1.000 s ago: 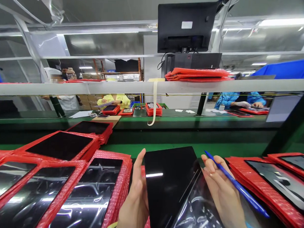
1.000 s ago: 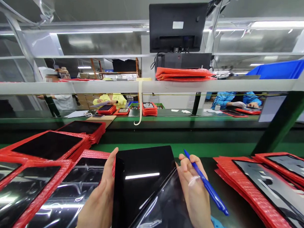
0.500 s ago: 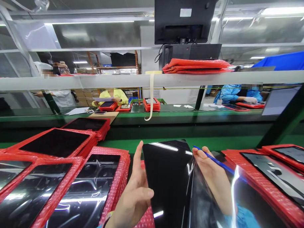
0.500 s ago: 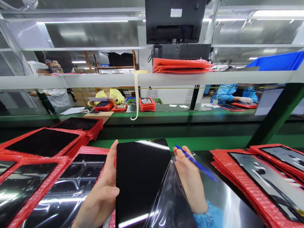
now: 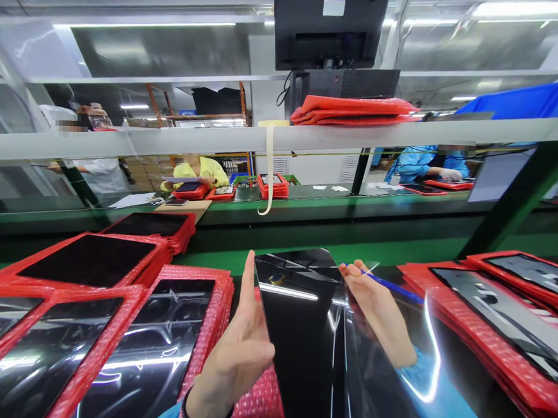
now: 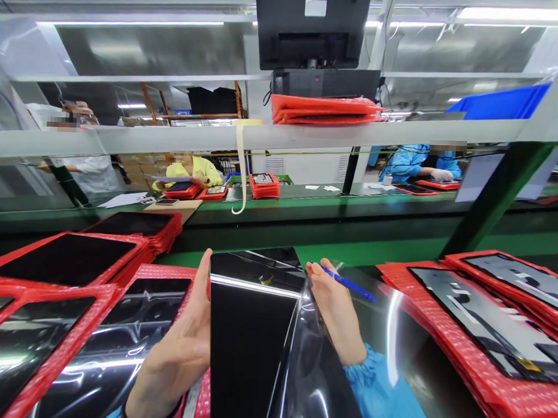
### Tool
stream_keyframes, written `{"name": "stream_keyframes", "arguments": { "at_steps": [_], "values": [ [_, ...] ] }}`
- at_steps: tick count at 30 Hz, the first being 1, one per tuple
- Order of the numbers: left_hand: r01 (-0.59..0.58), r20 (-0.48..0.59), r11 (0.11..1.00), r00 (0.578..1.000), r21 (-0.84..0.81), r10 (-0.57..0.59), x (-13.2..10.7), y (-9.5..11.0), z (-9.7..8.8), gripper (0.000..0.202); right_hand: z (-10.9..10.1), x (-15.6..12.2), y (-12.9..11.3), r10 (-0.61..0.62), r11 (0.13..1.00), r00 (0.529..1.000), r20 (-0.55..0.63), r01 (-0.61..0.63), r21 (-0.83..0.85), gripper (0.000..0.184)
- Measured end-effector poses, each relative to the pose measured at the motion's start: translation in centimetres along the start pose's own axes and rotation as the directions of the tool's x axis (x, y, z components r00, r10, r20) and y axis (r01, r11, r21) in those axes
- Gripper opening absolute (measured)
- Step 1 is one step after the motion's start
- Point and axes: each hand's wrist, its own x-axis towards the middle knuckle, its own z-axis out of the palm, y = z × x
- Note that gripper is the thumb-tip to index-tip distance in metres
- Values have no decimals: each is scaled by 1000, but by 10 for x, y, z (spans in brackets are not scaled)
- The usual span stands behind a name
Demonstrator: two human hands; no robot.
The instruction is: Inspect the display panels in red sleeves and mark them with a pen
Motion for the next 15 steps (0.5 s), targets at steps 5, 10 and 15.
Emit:
{"name": "stream_keyframes", "arguments": {
  "at_steps": [5, 10, 15],
  "values": [
    [51, 46, 957, 998, -287, -39, -1, 1, -2, 99, 2, -4, 2, -77, 995, 994, 74, 82, -65, 45],
    [74, -12, 987, 997, -140, -76, 3, -2, -9, 92, 2, -13, 5, -163, 949, 941, 298, 232, -214, 40],
    [-15, -257, 963, 962, 268, 87, 13, -15, -13, 102, 0, -14, 12, -271, 799, 853, 446, 458, -389, 30]
  ]
}}
